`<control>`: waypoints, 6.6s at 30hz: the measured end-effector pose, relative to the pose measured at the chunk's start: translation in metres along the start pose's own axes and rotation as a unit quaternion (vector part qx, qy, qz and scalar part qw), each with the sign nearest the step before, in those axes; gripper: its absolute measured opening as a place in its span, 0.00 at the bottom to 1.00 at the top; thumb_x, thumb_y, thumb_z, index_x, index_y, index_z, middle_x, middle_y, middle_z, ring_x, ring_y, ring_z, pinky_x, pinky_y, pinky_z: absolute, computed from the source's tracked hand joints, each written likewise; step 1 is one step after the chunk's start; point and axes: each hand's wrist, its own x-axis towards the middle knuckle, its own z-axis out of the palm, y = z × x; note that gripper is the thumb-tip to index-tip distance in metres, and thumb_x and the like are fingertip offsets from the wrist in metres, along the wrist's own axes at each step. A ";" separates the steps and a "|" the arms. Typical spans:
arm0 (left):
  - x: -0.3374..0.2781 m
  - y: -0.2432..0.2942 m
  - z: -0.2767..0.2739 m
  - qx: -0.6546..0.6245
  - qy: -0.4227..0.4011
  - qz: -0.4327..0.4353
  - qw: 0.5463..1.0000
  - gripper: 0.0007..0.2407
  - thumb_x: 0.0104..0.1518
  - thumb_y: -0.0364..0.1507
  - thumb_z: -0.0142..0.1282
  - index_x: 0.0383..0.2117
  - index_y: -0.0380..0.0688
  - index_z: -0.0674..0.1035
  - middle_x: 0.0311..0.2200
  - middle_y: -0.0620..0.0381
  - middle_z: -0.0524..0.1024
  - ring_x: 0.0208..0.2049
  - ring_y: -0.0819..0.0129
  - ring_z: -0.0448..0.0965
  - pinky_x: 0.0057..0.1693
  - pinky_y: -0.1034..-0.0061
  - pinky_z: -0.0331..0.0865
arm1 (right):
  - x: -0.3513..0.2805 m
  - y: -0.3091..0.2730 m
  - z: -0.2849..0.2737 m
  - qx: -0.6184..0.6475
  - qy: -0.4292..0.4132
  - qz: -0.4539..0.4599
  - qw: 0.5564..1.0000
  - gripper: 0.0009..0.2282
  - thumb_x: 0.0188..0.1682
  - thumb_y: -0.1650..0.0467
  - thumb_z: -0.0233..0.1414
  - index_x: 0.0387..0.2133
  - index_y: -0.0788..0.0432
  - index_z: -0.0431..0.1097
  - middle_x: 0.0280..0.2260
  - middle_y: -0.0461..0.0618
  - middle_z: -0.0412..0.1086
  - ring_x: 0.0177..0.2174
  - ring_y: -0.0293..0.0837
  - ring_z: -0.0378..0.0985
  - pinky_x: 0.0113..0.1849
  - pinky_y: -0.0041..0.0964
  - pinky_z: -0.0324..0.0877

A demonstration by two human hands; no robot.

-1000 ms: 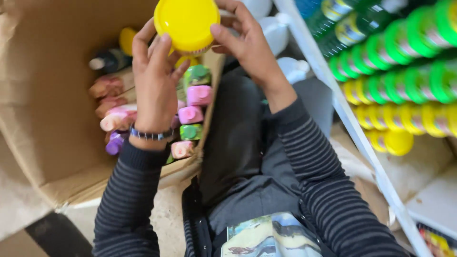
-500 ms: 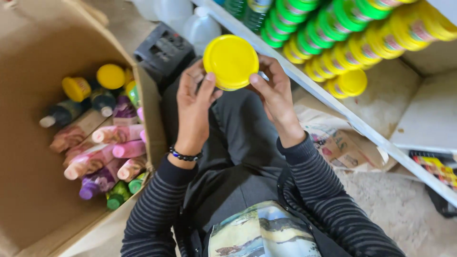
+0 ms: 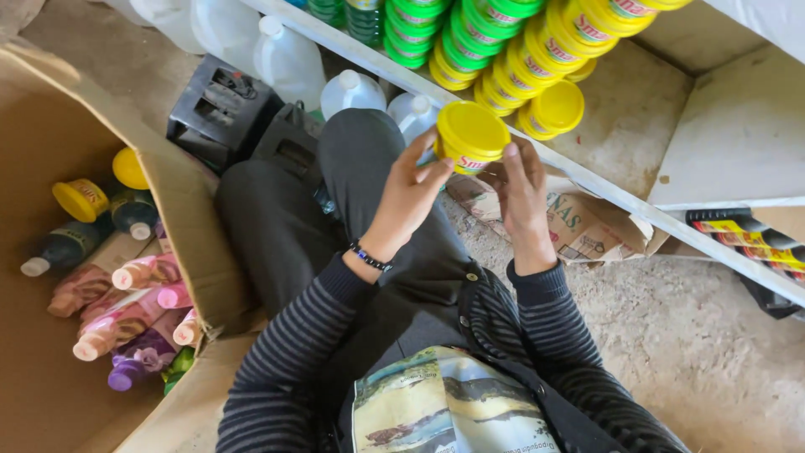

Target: Taking cleaning products and detergents out of a cardboard box and arranging them on grocery store shelves.

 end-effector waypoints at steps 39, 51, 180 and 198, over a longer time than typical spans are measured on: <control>0.156 -0.205 0.119 0.113 -0.188 -0.111 0.969 0.23 0.56 0.24 0.57 0.61 0.41 0.70 0.45 0.50 0.76 0.42 0.68 0.72 0.44 0.74 0.66 | 0.093 0.007 -0.213 -0.132 0.223 -0.018 0.966 0.14 0.55 0.70 0.56 0.53 0.62 0.74 0.41 0.45 0.77 0.34 0.34 0.78 0.33 0.26 0.74; 0.175 -0.193 0.146 0.048 -0.111 -0.210 0.970 0.26 0.53 0.27 0.53 0.62 0.57 0.68 0.50 0.63 0.76 0.42 0.75 0.73 0.40 0.75 0.71 | 0.145 0.017 -0.231 -0.079 0.174 -0.057 0.980 0.12 0.53 0.75 0.52 0.49 0.68 0.73 0.30 0.50 0.75 0.22 0.36 0.72 0.26 0.27 0.68; -0.181 0.037 -0.597 0.291 0.592 -0.065 0.748 0.16 0.56 0.35 0.59 0.45 0.36 0.81 0.43 0.42 0.82 0.48 0.52 0.82 0.54 0.67 0.73 | 0.076 0.365 0.616 -0.444 -0.624 -0.129 0.630 0.11 0.51 0.72 0.55 0.43 0.67 0.73 0.40 0.64 0.76 0.32 0.54 0.84 0.36 0.45 0.77; -0.130 -0.079 -0.685 0.015 0.698 -0.018 0.716 0.16 0.66 0.37 0.44 0.42 0.36 0.79 0.41 0.45 0.80 0.41 0.53 0.77 0.47 0.66 0.69 | 0.143 0.535 0.599 -0.564 -0.618 -0.148 0.527 0.17 0.54 0.70 0.49 0.56 0.57 0.68 0.48 0.68 0.71 0.48 0.69 0.72 0.50 0.56 0.68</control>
